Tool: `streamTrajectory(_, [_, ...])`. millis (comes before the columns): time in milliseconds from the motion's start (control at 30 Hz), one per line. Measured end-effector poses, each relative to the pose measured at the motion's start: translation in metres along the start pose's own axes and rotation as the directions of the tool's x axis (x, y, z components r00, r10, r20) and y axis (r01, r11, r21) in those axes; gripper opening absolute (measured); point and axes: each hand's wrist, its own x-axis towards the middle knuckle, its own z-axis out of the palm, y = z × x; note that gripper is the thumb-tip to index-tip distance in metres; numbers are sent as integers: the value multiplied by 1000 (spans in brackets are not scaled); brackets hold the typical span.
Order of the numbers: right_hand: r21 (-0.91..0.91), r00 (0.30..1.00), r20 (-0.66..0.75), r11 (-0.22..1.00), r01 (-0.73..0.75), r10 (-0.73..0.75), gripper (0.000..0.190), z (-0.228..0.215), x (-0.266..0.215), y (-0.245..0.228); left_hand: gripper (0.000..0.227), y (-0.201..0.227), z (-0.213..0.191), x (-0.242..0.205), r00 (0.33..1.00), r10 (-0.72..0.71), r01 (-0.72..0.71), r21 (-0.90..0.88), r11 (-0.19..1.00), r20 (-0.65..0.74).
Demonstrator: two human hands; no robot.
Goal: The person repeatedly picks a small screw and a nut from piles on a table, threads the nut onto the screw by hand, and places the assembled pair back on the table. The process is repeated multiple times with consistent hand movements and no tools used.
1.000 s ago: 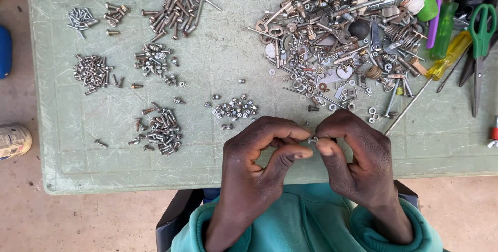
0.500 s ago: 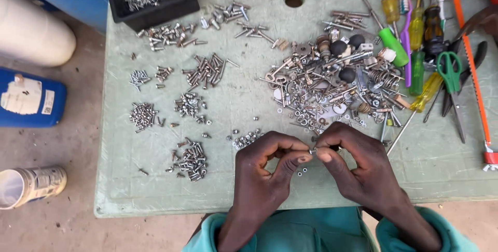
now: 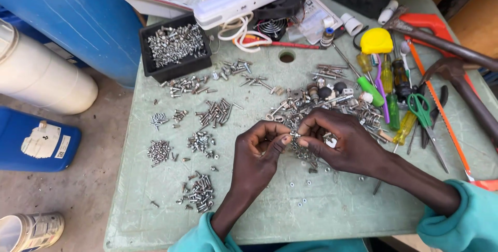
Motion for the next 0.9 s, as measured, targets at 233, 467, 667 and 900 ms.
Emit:
streamTrajectory(233, [27, 999, -4, 999, -33, 33, 14, 16, 0, 15, 11, 0, -1, -4, 999, 37, -37, -13, 999, 10])
streamTrajectory(467, [-22, 995, -22, 995, 98, -98, 12, 17, -3, 16, 7, 6, 1, -13, 996, 77, -81, 74, 994, 49])
streamTrajectory(667, [53, 997, -77, 998, 33, -29, 16, 23, -5, 22, 4, -15, 2, -12, 999, -32, 34, -60, 998, 27])
streamTrajectory(900, [177, 999, -33, 984, -30, 36, 9, 22, -12, 19, 16, -21, 3, -6, 996, -94, 93, -83, 992, -6])
